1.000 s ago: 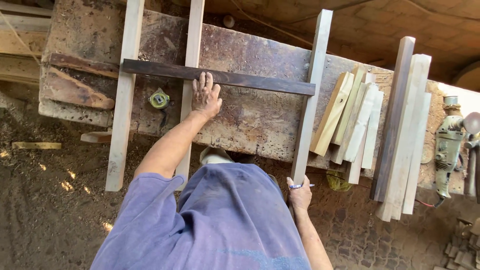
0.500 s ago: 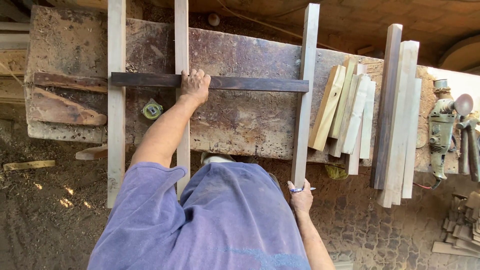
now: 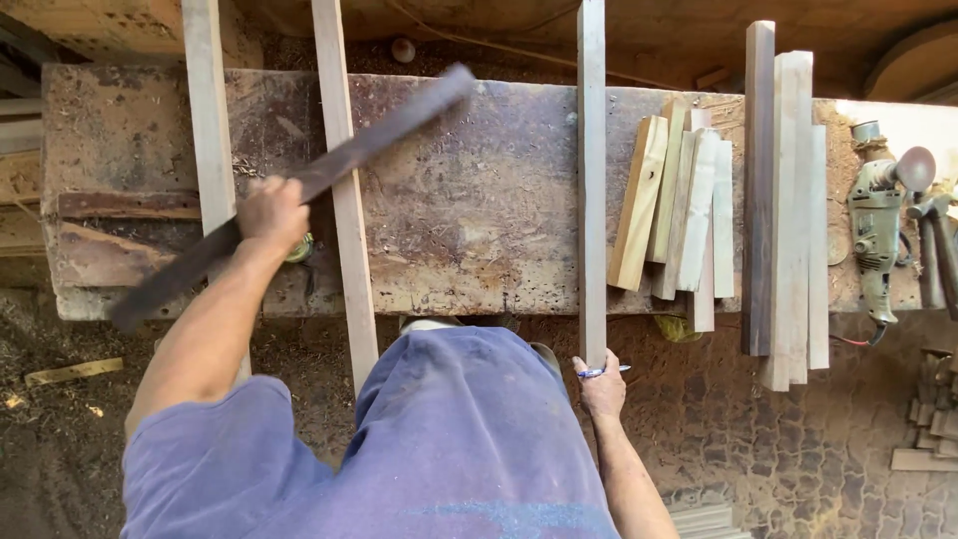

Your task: Measuring and marking wooden planks with a tape measure and a pen in a workshop.

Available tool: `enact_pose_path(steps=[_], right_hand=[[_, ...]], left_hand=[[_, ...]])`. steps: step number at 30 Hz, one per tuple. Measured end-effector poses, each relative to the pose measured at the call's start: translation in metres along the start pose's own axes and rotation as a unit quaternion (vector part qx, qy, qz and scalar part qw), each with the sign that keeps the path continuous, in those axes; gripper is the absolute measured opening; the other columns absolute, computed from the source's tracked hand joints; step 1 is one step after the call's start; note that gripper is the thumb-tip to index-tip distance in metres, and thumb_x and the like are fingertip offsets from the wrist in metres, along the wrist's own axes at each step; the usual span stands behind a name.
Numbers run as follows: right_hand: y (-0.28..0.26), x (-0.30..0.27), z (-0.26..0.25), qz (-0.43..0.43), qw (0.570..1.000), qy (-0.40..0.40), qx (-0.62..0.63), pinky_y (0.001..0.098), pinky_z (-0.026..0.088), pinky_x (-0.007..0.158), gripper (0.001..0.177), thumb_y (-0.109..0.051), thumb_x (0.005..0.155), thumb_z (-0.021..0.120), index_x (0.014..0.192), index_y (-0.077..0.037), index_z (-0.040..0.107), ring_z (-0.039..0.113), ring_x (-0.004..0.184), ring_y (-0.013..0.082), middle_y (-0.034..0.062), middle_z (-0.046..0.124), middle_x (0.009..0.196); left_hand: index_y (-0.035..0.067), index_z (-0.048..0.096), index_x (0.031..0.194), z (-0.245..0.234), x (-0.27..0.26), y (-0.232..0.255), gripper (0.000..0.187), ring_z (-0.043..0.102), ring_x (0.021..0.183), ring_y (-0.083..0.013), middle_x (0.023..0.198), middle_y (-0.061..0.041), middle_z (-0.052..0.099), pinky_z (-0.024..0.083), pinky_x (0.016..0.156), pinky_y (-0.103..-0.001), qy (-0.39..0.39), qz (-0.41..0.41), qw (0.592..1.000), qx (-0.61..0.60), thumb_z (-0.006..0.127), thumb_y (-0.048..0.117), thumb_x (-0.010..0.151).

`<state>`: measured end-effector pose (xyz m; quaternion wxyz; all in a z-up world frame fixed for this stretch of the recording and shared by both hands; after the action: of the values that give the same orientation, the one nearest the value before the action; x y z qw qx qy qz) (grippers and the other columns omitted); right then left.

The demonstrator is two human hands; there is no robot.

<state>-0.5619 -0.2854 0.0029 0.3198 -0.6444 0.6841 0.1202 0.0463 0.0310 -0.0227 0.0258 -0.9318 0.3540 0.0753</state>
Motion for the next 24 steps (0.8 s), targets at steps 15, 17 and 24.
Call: enact_pose_path(steps=[15, 17, 24], right_hand=[[0.004, 0.017, 0.002, -0.012, 0.997, -0.027, -0.077, 0.0495, 0.048, 0.11, 0.079, -0.061, 0.076, 0.083, 0.144, -0.028, 0.058, 0.062, 0.126, 0.0405, 0.0232, 0.07, 0.129], [0.0, 0.023, 0.003, -0.025, 0.996, -0.03, -0.084, 0.0496, 0.048, 0.11, 0.082, -0.06, 0.075, 0.084, 0.145, -0.026, 0.058, 0.062, 0.127, 0.0415, 0.0244, 0.07, 0.13], [-0.022, 0.008, -0.008, -0.054, 0.998, -0.029, -0.012, 0.0511, 0.047, 0.111, 0.084, -0.06, 0.076, 0.084, 0.148, -0.028, 0.054, 0.06, 0.128, 0.0426, 0.0253, 0.068, 0.131]], left_hand=[[0.011, 0.074, 0.094, 0.01, -0.084, -0.056, 0.036, 0.065, 0.102, -0.037, 0.099, -0.014, 0.071, 0.05, 0.087, -0.051, 0.021, -0.214, 0.977, -0.004, 0.071, 0.047, 0.094], [0.011, 0.075, 0.096, 0.006, -0.081, -0.043, 0.034, 0.063, 0.106, -0.0378, 0.104, -0.014, 0.071, 0.049, 0.088, -0.054, -0.004, -0.227, 0.974, -0.012, 0.07, 0.045, 0.093], [0.003, 0.06, 0.121, -0.083, -0.114, 0.098, 0.066, 0.065, 0.115, -0.0477, 0.118, -0.03, 0.069, 0.049, 0.096, -0.057, -0.189, -0.232, 0.922, -0.245, 0.062, 0.061, 0.088]])
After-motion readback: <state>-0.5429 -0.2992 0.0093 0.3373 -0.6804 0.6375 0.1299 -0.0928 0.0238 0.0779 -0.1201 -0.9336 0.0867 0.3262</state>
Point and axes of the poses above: each hand's wrist, its own x-axis towards the middle knuckle, its own z-axis out of the palm, y = z × x, the point moved 2 cm from there along x, towards the middle knuckle
